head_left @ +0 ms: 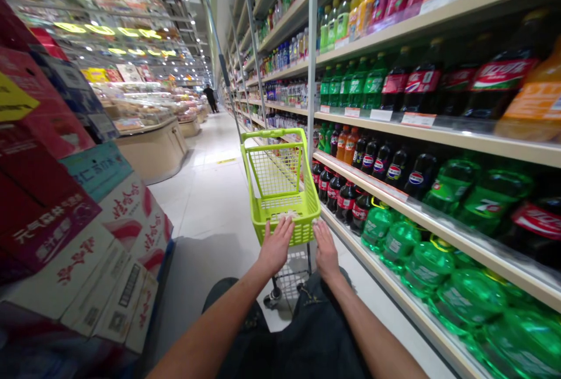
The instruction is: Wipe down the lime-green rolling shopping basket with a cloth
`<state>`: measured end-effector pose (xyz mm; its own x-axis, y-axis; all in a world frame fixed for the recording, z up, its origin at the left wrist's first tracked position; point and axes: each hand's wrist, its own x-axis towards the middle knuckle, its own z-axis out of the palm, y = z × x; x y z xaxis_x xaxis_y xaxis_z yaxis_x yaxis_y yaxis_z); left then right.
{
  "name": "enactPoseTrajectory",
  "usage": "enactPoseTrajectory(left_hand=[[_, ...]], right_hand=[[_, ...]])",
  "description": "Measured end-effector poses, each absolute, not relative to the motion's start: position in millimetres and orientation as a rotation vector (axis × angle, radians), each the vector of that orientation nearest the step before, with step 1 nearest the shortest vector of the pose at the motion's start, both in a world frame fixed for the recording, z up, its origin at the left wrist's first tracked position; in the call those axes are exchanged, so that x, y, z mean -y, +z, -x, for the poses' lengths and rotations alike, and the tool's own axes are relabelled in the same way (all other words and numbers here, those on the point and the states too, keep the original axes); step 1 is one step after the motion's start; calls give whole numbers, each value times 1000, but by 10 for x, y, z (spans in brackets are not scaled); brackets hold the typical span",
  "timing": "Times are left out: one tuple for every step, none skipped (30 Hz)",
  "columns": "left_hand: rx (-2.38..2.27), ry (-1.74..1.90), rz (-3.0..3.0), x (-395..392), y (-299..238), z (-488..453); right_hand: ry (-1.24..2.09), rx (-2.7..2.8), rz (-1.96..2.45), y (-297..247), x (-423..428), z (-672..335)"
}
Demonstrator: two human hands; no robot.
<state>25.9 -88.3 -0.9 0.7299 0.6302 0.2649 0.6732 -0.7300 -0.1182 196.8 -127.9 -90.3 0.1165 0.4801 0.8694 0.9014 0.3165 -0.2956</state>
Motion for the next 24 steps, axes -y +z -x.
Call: enactPoseTrajectory(left_hand=[[1053,-316,2723,881,-14,-262],[1069,-326,2720,880,-17,-265],[1085,-334,2717,882,-19,-268],[1098,-338,2715,884,-19,-267],[1103,-338,2716,886,-19,-261],[1101,-334,2720,889,-19,-250],[1096,-330,2723,889,-18,-235],[1093,-329,2725,889,-19,-215],[1097,-330,2724,886,-20,-193],[1112,-335,2719,881,-24,-171],[1137,-344,2712,876,-29,-152],[1163,-352,2703,869,-36,-135],[1187,-361,2694,863,-44,-124],[1205,-368,2686,859,-52,-117],[1216,-373,2680,855,-57,-114],[1220,-375,2678,854,-61,-113],[1220,-374,2677,854,-61,-110],[1218,-373,2677,854,-60,-105],[1215,-372,2678,853,-57,-95],[1210,-372,2678,852,-55,-79],[1208,-375,2674,848,-55,-60],[1206,-380,2666,843,-59,-39],[1205,-384,2656,838,-66,-20],[1204,-390,2644,834,-78,-6]], right_hand=[[-512,1472,1327,-796,1247,-1992],[-520,1437,1334,-714,1210,-2004],[-522,1417,1339,-672,1176,-2004],[-519,1408,1349,-677,1153,-1992],[-511,1406,1362,-726,1144,-1973],[-498,1412,1377,-807,1150,-1952],[-484,1429,1386,-901,1171,-1937],[-469,1456,1388,-988,1200,-1932],[-459,1484,1385,-1049,1231,-1940],[-453,1504,1378,-1071,1257,-1961],[-453,1507,1374,-1052,1272,-1991],[-457,1486,1376,-997,1270,-2024],[-464,1446,1382,-921,1251,-2054],[-468,1401,1390,-844,1218,-2075],[-465,1364,1401,-786,1177,-2085],[-452,1339,1418,-761,1139,-2081],[-433,1323,1441,-775,1112,-2066],[-412,1320,1467,-825,1100,-2044],[-392,1329,1489,-898,1107,-2020],[-379,1347,1500,-975,1130,-2000],[-377,1364,1500,-1036,1163,-1987],[-386,1377,1489,-1062,1200,-1982],[-405,1382,1470,-1044,1232,-1983],[-434,1378,1447,-982,1254,-1987]])
